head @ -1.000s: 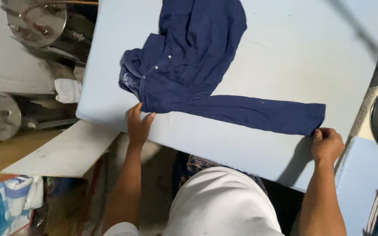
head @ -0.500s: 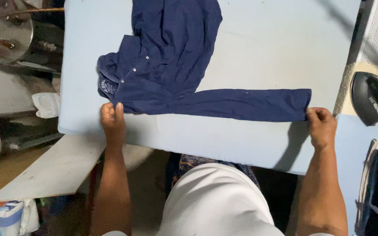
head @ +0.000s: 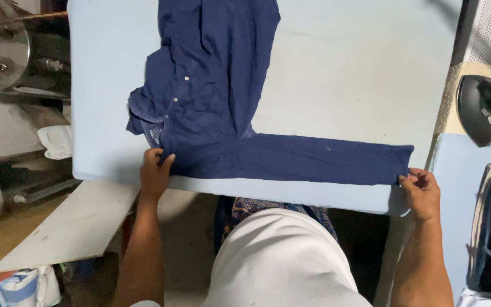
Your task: The person picks a light-colored sweater and a blue long-sleeved shirt from a basin, then spreads, folds, and irons them on a table.
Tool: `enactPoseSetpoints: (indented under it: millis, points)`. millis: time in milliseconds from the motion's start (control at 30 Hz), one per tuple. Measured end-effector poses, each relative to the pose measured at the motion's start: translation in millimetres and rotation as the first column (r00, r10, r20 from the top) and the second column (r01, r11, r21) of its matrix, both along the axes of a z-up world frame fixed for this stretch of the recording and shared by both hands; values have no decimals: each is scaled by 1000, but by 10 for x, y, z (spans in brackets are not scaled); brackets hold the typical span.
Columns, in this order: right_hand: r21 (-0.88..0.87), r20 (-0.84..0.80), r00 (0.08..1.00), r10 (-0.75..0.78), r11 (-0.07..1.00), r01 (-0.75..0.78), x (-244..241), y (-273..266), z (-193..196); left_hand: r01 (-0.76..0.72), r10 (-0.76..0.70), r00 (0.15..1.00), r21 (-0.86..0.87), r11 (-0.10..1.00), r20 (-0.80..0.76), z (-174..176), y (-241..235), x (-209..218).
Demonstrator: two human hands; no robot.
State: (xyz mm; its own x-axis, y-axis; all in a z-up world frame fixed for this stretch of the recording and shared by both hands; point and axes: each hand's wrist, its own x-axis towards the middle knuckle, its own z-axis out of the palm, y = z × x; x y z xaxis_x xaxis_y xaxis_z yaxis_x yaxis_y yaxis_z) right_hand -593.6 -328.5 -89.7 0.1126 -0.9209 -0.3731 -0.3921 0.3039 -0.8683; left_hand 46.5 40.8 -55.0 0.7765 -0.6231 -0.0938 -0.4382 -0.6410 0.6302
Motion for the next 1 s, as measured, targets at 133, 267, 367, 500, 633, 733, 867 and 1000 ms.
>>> enactPoseSetpoints:
  millis: [133, 267, 367, 500, 633, 733, 867, 1000]
  points:
    - [45, -155, 987, 35, 999, -28, -70, -12, -5, -98, 121, 987, 196, 976, -106, -3, 5, 46]
    - [20, -289, 951, 113, 994, -112, -9, 29, 221, -4, 6, 1000, 188, 982, -14, 15, 12, 15]
    - [4, -469, 865, 175, 981, -196, 193, -43, 473, -21, 23, 1000, 192, 981, -12, 136, -65, -106]
    - [-82, -533, 832, 155, 969, -233, 485, -254, 850, 19, -93, 932, 209, 978, 350, 456, -327, -337]
    - [-268, -650, 686, 327, 746, -609, 778, -515, 986, 353, -368, 746, 140, 925, 555, 545, -961, -701]
    - [-145, -728, 505, 464, 617, -774, 959, -739, 899, 665, -616, 609, 102, 740, 499, 390, -1567, -1217]
    - [-33, -729, 483, 486, 680, -733, 1066, -914, 780, 697, -630, 618, 44, 716, 469, 268, -2147, -1699]
    - [-340, -740, 633, 227, 685, -644, 1026, -741, 791, 703, -708, 656, 131, 699, 260, 186, -2459, -1883]
